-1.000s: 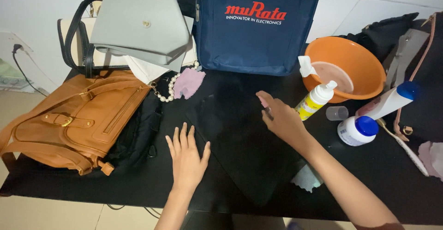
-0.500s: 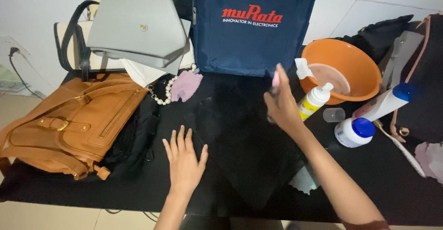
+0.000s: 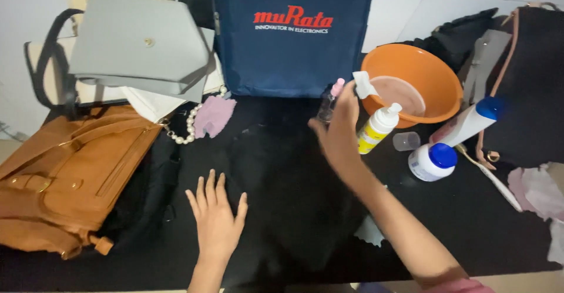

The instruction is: Cleaning a leather pouch by spraying it with a cleaning solution and wiping it down with a cloth.

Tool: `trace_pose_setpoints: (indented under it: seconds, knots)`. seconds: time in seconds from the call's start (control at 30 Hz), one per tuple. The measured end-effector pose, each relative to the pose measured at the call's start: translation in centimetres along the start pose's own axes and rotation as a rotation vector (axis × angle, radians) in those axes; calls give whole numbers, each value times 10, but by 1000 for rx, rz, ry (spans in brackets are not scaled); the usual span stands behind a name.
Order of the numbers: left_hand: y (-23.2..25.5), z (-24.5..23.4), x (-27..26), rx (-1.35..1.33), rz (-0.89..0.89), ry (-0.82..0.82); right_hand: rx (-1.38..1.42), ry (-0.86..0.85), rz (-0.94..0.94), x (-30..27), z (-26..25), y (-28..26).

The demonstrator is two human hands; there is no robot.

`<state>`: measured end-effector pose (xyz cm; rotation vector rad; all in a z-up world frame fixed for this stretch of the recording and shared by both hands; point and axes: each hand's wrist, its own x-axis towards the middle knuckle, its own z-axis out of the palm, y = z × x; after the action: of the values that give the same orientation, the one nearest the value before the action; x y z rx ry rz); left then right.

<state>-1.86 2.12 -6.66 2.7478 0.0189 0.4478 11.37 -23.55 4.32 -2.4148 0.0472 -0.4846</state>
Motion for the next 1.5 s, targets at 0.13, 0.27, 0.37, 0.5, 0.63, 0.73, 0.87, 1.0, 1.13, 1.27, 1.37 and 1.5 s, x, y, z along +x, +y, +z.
trace_pose_setpoints:
  seconds: [0.13, 0.27, 0.37, 0.5, 0.63, 0.73, 0.87, 1.0, 1.13, 1.27, 1.37, 1.5]
  knots:
    - [-3, 5, -1, -1, 30, 12, -152, -73, -455, -105, -62, 5]
    - [-1, 4, 0, 32, 21, 7, 127, 302, -302, -109, -156, 103]
    - [0, 4, -1, 38, 31, 24, -390, 693, -312, -74, -228, 241]
    - [0, 3, -3, 5, 38, 24, -707, 423, 233, -92, -300, 523]
    - [0, 2, -1, 6, 10, -28, -700, 1, 613, -111, -275, 530]
    - [1, 2, -1, 14, 4, -33, -758, 53, 374, -112, -266, 516]
    - [0, 1, -2, 3, -2, -37, -1113, -67, 494, -100, -264, 514]
    - [-2, 2, -2, 1, 15, -23, -722, 340, 243, -114, -257, 511]
    - [-4, 4, -3, -10, 21, -14, -910, 186, 397, -105, -247, 472]
    - [-3, 1, -2, -9, 8, -25, -460, 372, 441, -102, -250, 510]
    - [-3, 2, -2, -14, 10, -23, -181, 584, 538, -100, -253, 508]
    - [-6, 6, -4, -12, 36, 8, -945, 291, 790, -104, -286, 638]
